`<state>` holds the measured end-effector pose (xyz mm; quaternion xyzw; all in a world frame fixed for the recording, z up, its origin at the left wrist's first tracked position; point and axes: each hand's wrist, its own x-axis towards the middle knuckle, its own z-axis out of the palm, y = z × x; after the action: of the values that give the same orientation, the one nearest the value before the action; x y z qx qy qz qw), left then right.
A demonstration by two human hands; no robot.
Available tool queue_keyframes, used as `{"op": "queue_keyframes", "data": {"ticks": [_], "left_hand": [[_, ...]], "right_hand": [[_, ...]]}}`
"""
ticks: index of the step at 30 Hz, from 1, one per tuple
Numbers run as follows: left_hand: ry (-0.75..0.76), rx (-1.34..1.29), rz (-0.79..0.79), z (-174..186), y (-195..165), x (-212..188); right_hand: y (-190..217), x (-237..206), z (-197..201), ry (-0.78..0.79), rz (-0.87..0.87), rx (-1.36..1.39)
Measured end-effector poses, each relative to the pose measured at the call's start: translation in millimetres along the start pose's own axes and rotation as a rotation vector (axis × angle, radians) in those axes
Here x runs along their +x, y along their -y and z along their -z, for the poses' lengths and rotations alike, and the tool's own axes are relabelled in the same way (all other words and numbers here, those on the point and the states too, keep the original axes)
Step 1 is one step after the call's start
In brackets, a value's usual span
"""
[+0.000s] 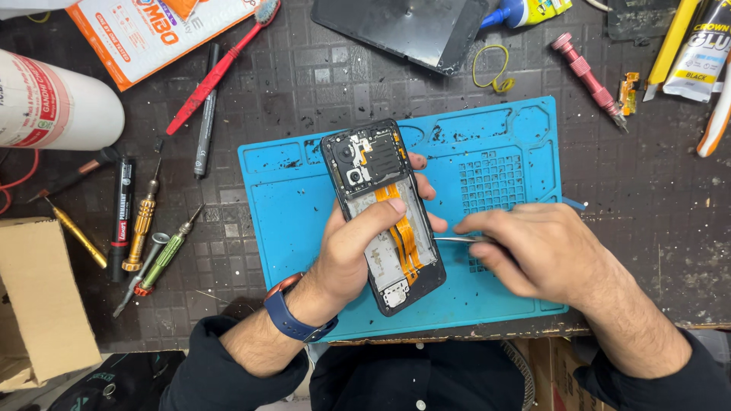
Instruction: The person pries open the back cover of a smartphone using a yellow pry tool, removes the back cover and battery assembly, and then uses tweezers to work on the internal components on a blue repair mat.
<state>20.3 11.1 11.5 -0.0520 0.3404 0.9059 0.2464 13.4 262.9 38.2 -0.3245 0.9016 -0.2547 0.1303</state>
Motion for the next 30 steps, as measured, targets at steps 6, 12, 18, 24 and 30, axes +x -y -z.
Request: {"op": "queue_keyframes", "data": {"ticks": [6,12,18,24,30], "left_hand": [[-0.003,-0.035,-0.021,0.7,-1.3,1.1],[-0.021,-0.076,-0.037,0.7,-3.3,0.9],[-0.001,-0.082,-0.005,0.7,-3.1,0.6],[0.013,-0.101,-0.004,0.3,-1.8,0.9],[0.005,-0.088,-0.030,0.8,-0.6,0.0]], "right_hand": [[3.6,3.3,7.3,-0.093,0.074,0.052],[4.6,2.9,11.4,-0.219,0.161,-0.246],[-0.6,-5.7,3.4,-0.181,0.015,0.006],[-1.0,-2.7,7.9,-0.183,0.129,0.027],[6.6,1.7,7.0,-0.238,0.131,-0.206]]}}
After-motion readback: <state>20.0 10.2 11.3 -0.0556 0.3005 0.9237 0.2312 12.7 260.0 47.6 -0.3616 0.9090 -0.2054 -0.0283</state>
